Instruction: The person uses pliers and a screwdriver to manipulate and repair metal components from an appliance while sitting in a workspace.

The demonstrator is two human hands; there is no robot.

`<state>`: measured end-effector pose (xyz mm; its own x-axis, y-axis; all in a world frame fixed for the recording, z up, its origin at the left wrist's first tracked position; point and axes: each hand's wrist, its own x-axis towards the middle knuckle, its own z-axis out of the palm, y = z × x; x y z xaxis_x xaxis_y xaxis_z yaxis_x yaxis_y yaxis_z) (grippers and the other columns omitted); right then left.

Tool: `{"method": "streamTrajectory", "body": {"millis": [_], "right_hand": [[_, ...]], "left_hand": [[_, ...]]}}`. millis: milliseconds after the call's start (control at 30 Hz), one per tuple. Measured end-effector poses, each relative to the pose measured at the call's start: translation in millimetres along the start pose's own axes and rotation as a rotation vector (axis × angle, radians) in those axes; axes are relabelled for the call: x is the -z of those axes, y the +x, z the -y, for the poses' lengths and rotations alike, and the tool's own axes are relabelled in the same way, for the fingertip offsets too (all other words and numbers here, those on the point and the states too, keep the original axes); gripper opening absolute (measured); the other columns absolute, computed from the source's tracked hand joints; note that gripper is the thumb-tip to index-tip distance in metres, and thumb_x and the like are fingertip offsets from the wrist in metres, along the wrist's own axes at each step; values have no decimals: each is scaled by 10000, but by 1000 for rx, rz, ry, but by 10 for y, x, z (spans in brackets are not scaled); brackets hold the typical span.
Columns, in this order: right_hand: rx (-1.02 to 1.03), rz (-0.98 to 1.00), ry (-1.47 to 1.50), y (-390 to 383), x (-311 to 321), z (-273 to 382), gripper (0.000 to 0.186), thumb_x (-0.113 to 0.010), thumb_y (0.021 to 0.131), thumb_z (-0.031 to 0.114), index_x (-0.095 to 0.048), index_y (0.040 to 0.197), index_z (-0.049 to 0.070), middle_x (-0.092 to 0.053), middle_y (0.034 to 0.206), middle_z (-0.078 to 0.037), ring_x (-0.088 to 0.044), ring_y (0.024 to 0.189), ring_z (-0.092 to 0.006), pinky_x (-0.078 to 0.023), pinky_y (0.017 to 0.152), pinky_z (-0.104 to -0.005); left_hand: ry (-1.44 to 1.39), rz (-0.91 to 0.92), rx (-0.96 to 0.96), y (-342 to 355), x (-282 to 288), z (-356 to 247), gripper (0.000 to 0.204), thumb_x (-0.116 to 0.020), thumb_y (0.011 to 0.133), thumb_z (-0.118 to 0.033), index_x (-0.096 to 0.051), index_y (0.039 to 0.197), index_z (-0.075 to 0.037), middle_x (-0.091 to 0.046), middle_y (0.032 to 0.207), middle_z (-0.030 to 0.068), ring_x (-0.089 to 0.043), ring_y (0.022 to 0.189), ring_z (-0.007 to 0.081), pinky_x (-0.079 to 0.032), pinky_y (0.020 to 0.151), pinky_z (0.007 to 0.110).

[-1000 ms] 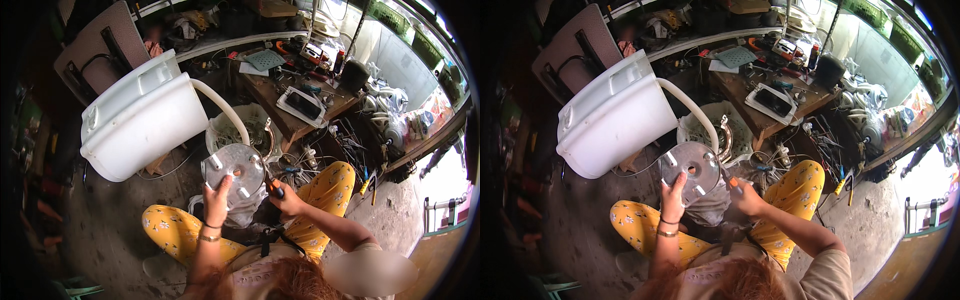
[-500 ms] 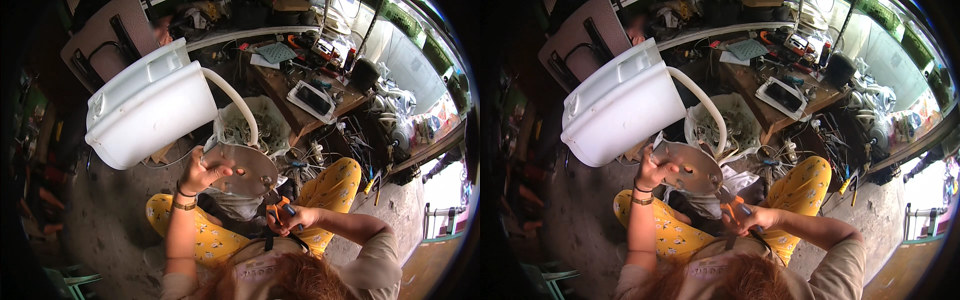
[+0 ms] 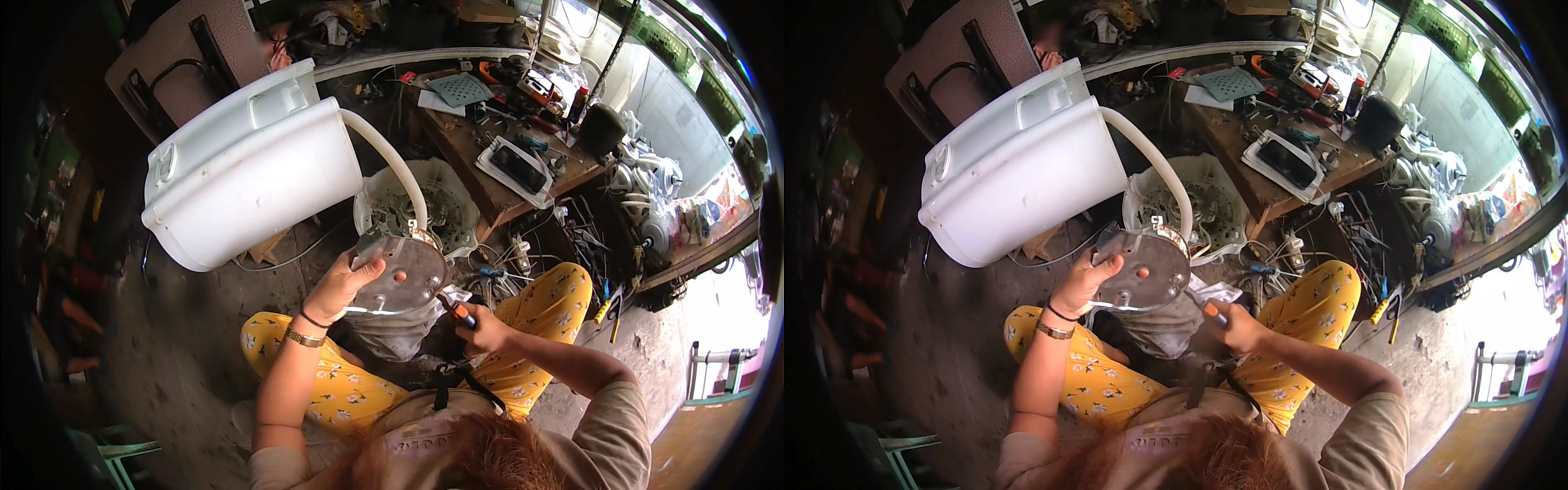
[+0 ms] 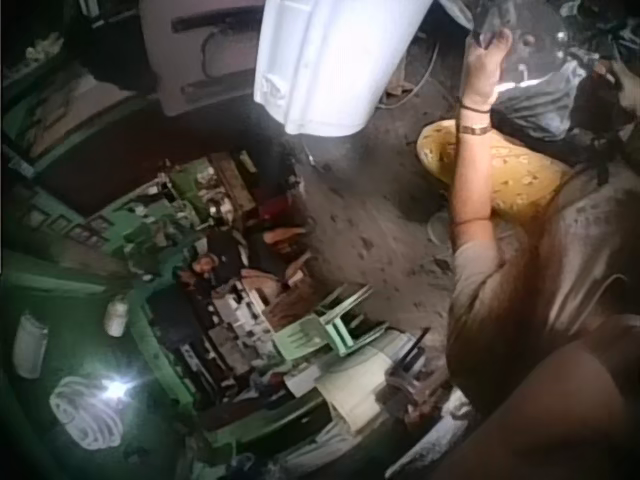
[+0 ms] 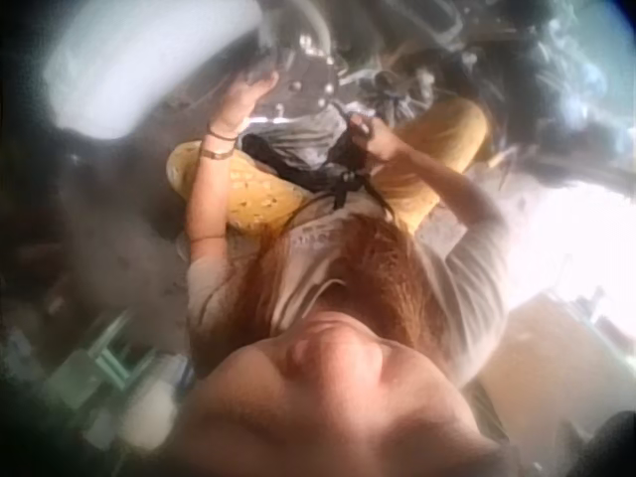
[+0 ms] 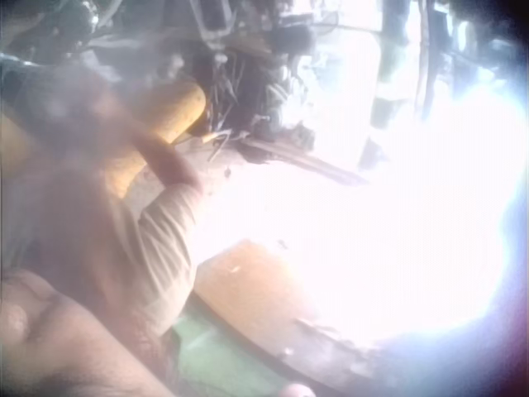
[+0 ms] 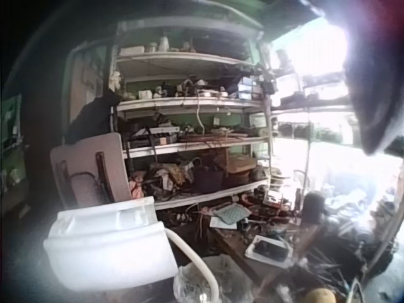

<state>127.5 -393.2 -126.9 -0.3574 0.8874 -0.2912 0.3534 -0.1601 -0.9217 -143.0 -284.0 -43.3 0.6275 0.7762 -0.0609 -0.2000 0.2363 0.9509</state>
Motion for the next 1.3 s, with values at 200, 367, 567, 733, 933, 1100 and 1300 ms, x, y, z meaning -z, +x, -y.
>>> {"method": "streamTrajectory", "body": {"millis": [200,367,567,733,933,1100,1300], "right_hand": [[129,-131,-284,250,101,-189,310,-529,747,52,-527,1055,22,-577,844,-232,-563,823,-397,-448,731,-391],[90,-266,-380,310,-9,-26,355,-558,681,70,-466,1020,18,-570,799,-248,-567,762,-445,-450,692,-447],[151,-73,-98,231,-395,76,429,-556,676,37,-498,1101,15,-579,875,-207,-591,817,-357,-465,762,-402],[-34,277,484,181,-563,152,364,-571,674,10,-510,1025,84,-522,817,-54,-515,663,-151,-438,587,-294],[-211,703,1414,-21,-907,428,467,-523,590,18,-407,1031,123,-388,777,-36,-373,596,-122,-321,516,-263],[-175,542,1270,64,-880,513,517,-512,615,-13,-410,1106,112,-430,773,-53,-388,563,-126,-335,488,-267],[29,-60,143,414,-564,101,408,-561,684,35,-521,1090,36,-591,840,-149,-588,679,-250,-476,601,-350]], "left_hand": [[-98,-181,-57,-62,-117,164,309,-637,890,-255,-616,1099,-27,-654,975,29,-621,858,119,-462,825,280],[388,-556,-347,24,229,298,357,-555,926,-351,-617,977,-3,-635,833,2,-578,784,89,-468,727,257],[-443,-1138,-638,399,90,333,414,-402,969,-453,-526,854,-76,-510,737,-12,-463,678,92,-374,657,218],[-246,-483,-1008,447,373,228,489,-335,995,-392,-469,632,-92,-390,486,-1,-334,492,97,-317,509,233],[-191,-257,-1253,586,254,-1,578,-326,986,-467,-430,557,-94,-401,490,14,-369,488,120,-299,489,252],[-163,-201,-1240,569,456,-90,572,-254,1019,-395,-421,561,-96,-402,492,5,-354,468,115,-322,491,239],[-244,-571,-1015,677,705,328,524,-268,1028,-347,-406,579,-116,-361,454,4,-288,376,94,-236,374,213]]}}
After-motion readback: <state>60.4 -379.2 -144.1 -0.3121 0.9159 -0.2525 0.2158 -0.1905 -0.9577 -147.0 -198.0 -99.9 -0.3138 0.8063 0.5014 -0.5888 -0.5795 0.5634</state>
